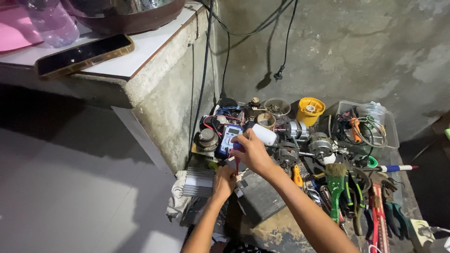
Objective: Repairing the internal circuitry of an electronic device by unscrewing the casing and inspecting components.
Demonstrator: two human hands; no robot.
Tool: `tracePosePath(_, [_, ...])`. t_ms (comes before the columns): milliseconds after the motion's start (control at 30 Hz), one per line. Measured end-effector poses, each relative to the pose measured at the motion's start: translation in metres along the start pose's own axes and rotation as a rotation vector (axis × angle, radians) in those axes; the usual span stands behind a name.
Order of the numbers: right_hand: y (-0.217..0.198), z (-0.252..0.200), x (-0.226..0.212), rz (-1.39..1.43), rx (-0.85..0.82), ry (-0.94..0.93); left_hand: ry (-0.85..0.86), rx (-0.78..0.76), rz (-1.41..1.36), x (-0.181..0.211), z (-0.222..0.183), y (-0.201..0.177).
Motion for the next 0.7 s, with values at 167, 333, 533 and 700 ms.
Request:
tracePosePath(167, [0.002, 0.005, -0.006, 0.098, -0.038, 0.002, 0.061, 0.070, 0.095, -0.026, 0.017, 0.020])
tracePosePath(333, [0.006, 0.001, -0.005, -0.020, -0.031, -0.015, 0.184, 0.198, 0.156, -0.053, 0.038, 0.032])
tracePosePath(533, [-0.002, 0.005, -0.018, 0.166, -0.013, -0.028, 0.019, 0.029, 0.087, -0.040, 0.030, 0.030])
tracePosePath(700, [0.003, 0.000, -0.001, 0.032, 0.044, 0.008, 0.044, 0.055, 0.230, -0.044, 0.031, 0.030])
Point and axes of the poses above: each hand's wrist, its own z-axis towards the middle knuckle, its own y-axis out of the palm, x = y × z, the point moved 9 cm from there along z, towards the middle knuckle, and after that the axes turned 2 degrees about z, right-handed, at the moved point
